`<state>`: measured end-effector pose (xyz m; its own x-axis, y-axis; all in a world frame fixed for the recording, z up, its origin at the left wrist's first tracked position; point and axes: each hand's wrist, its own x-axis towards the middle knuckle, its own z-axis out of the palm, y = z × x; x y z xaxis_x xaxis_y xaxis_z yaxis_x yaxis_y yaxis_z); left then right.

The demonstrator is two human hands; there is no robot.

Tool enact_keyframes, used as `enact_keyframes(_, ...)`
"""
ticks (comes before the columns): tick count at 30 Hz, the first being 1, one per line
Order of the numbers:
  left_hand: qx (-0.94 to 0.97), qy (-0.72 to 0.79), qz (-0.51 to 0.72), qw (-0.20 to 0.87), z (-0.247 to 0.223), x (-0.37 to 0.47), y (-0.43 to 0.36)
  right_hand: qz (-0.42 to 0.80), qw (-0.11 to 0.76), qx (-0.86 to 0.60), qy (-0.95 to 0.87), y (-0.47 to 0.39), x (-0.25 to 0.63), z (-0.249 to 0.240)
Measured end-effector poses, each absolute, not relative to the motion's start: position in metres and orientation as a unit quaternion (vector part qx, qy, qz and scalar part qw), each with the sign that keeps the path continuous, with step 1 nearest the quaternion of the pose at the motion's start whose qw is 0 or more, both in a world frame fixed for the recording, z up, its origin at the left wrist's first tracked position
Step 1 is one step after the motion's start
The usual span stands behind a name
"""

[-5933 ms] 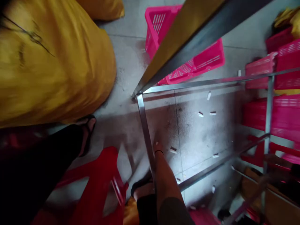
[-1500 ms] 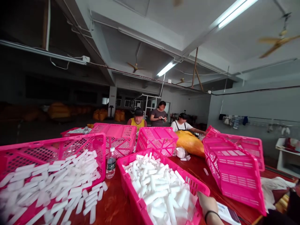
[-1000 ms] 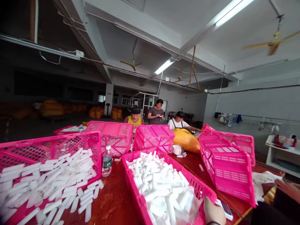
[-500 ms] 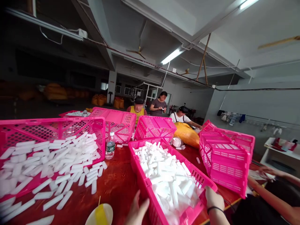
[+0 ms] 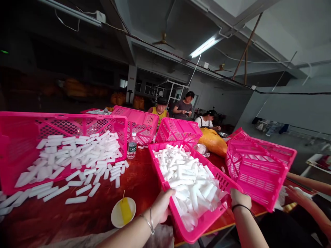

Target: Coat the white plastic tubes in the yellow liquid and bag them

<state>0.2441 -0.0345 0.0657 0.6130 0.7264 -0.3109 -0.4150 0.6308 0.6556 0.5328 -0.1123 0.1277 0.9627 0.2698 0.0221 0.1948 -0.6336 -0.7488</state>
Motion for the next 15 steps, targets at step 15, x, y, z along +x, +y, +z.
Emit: enact_keyframes(15,0.203,0.217,0.421,0.857,0.047,0.244,-0.015,-0.049,0.487,-0.869,-0.068,-0.130,0.475,0.160)
